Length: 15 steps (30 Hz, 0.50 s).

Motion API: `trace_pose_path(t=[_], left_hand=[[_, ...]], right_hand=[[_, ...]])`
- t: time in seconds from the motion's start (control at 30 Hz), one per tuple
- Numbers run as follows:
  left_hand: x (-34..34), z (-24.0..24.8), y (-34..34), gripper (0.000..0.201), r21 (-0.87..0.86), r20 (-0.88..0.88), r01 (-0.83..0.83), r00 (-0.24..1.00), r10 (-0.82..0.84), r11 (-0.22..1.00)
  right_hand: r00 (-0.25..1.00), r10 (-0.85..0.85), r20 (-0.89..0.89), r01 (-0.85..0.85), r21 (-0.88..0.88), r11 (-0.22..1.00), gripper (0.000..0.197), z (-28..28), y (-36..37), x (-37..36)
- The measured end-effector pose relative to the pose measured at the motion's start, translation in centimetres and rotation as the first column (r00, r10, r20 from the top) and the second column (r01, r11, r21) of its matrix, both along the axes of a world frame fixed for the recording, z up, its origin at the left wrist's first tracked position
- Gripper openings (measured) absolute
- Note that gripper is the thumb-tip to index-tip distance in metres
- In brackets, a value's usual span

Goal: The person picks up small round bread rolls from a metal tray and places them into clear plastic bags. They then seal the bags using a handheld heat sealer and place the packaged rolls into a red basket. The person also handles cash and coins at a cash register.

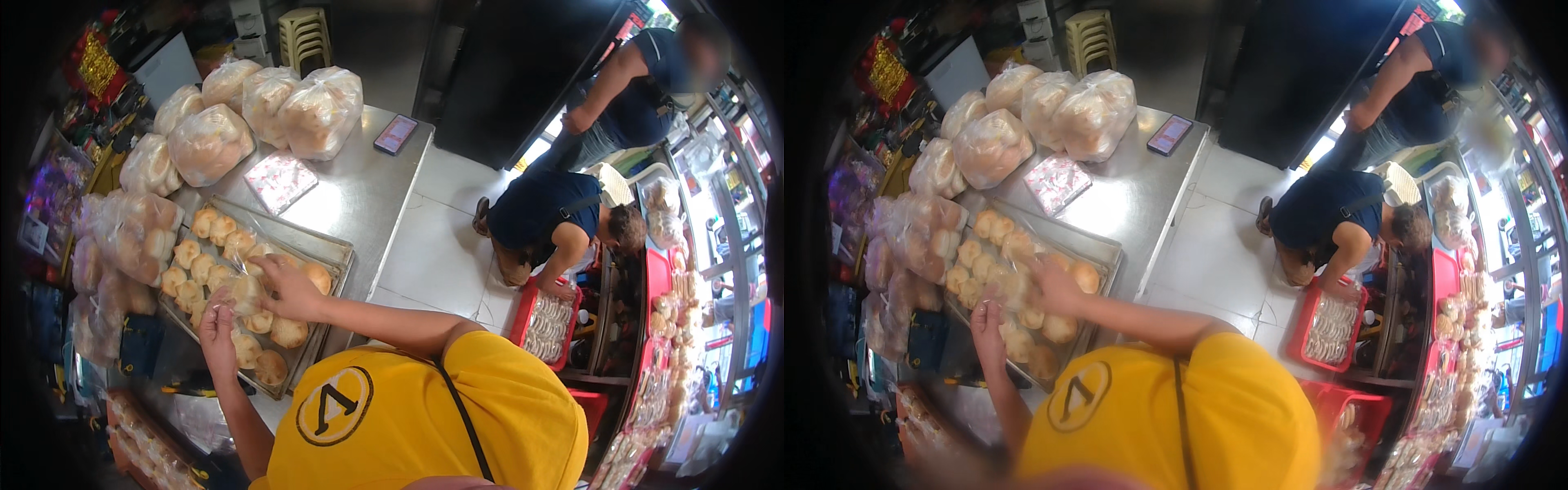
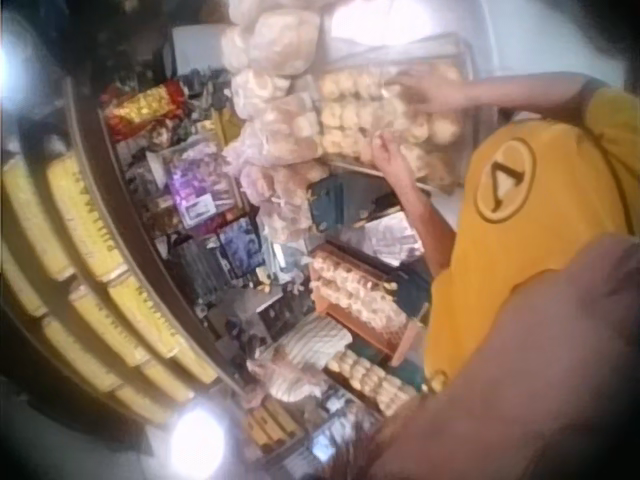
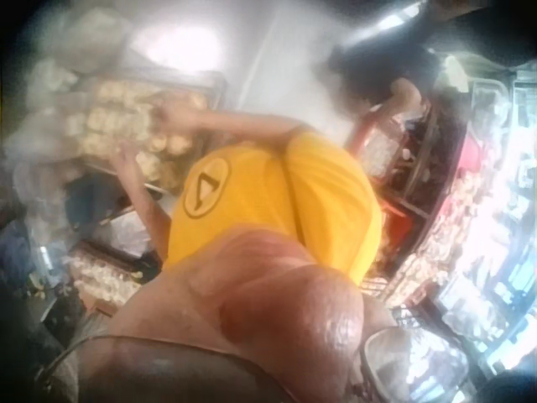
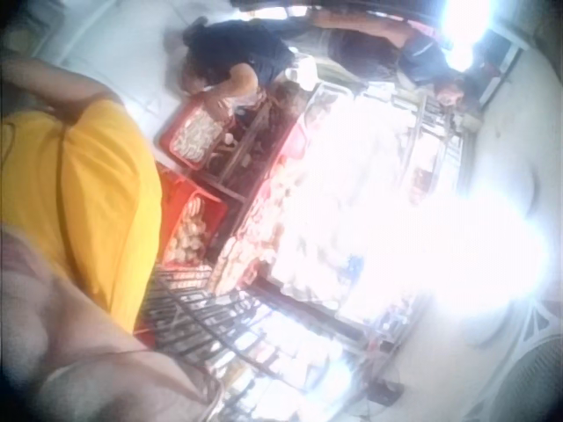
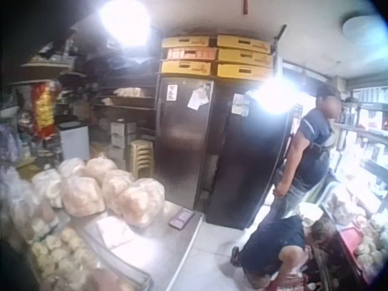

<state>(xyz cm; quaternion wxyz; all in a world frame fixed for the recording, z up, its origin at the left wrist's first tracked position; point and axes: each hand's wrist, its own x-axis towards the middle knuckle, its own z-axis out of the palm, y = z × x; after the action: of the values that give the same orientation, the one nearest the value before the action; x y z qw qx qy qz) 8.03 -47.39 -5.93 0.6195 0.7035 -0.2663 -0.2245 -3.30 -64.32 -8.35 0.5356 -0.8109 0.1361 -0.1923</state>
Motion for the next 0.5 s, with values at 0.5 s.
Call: trace_pose_path(t=[0.5], left_hand=[[-1.7,-2.8,1.3,0.028,0.016,0.054,0.084,0.995,-0.085,0.996]], right_hand=[[0.981,0.175,0.084,-0.086,-0.622,0.778,0.064,2.0,4.7,2.1]])
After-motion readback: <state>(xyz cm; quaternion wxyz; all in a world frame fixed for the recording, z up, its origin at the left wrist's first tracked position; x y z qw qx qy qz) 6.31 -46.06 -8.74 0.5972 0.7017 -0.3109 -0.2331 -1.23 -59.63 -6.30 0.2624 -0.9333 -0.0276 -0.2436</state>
